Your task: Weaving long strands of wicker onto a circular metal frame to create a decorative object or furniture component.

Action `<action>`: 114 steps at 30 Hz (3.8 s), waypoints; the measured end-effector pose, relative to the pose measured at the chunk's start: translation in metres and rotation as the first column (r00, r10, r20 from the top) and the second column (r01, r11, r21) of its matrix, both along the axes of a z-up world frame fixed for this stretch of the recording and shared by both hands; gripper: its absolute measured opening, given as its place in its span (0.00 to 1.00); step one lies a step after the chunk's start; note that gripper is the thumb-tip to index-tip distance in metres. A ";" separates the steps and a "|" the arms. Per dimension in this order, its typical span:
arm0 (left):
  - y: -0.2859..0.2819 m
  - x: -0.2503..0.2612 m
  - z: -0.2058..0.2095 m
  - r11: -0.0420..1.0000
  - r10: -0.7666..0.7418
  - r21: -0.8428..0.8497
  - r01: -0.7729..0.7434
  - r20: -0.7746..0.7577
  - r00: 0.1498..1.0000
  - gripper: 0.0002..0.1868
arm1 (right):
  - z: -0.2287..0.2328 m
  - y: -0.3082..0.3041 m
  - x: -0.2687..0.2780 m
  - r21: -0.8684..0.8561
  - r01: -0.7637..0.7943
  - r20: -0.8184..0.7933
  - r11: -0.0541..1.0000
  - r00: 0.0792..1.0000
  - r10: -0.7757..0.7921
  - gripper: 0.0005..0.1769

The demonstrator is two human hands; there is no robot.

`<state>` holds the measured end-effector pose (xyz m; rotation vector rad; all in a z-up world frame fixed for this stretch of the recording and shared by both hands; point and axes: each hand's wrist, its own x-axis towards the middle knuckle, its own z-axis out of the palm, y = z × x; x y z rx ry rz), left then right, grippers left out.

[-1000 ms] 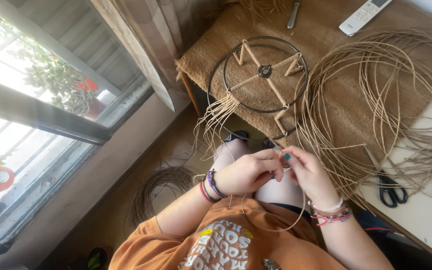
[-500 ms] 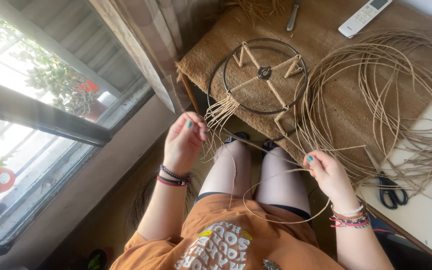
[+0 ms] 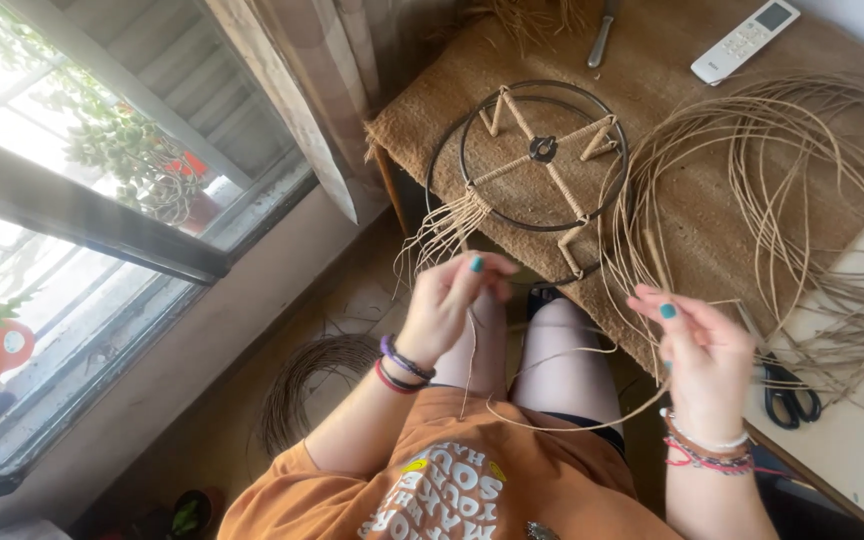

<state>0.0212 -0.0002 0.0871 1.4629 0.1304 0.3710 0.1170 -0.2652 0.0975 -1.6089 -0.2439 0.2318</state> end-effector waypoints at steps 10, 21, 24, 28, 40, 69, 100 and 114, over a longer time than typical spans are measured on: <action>-0.069 0.025 -0.007 0.993 -0.115 0.045 0.109 0.181 0.977 0.22 | -0.064 0.049 -0.033 0.007 -0.062 0.008 0.998 0.998 0.062 0.07; -0.073 0.027 -0.001 0.982 -0.142 0.148 0.119 0.157 0.977 0.20 | -0.038 0.039 -0.026 -0.089 -0.153 0.061 0.984 0.985 0.159 0.07; -0.073 0.030 -0.005 0.983 -0.134 0.144 0.112 0.160 0.978 0.20 | -0.047 0.042 -0.025 0.075 -0.206 -0.014 0.976 0.978 0.208 0.11; -0.074 0.035 -0.013 0.985 -0.122 0.138 0.100 0.164 0.979 0.21 | -0.077 0.040 -0.015 0.256 -0.183 -0.156 0.949 0.961 0.227 0.13; -0.053 0.050 -0.011 0.643 0.063 -0.766 -0.002 0.051 0.997 0.18 | -0.043 0.010 -0.018 -0.073 -0.416 -0.065 0.906 0.909 0.412 0.13; -0.010 -0.037 -0.019 0.316 -0.287 0.872 0.374 -0.288 0.914 0.04 | 0.029 0.010 0.026 -0.843 -0.515 -0.209 0.154 0.579 0.788 0.12; 0.002 0.006 -0.060 0.737 -0.374 0.401 0.544 -0.428 0.822 0.16 | -0.037 0.034 0.083 -0.409 -0.711 -0.155 0.572 0.672 0.724 0.16; -0.056 0.064 -0.075 0.740 -0.096 -0.672 -0.011 -0.122 0.988 0.18 | -0.094 0.078 -0.001 -0.157 -0.218 -0.036 0.963 0.976 0.215 0.06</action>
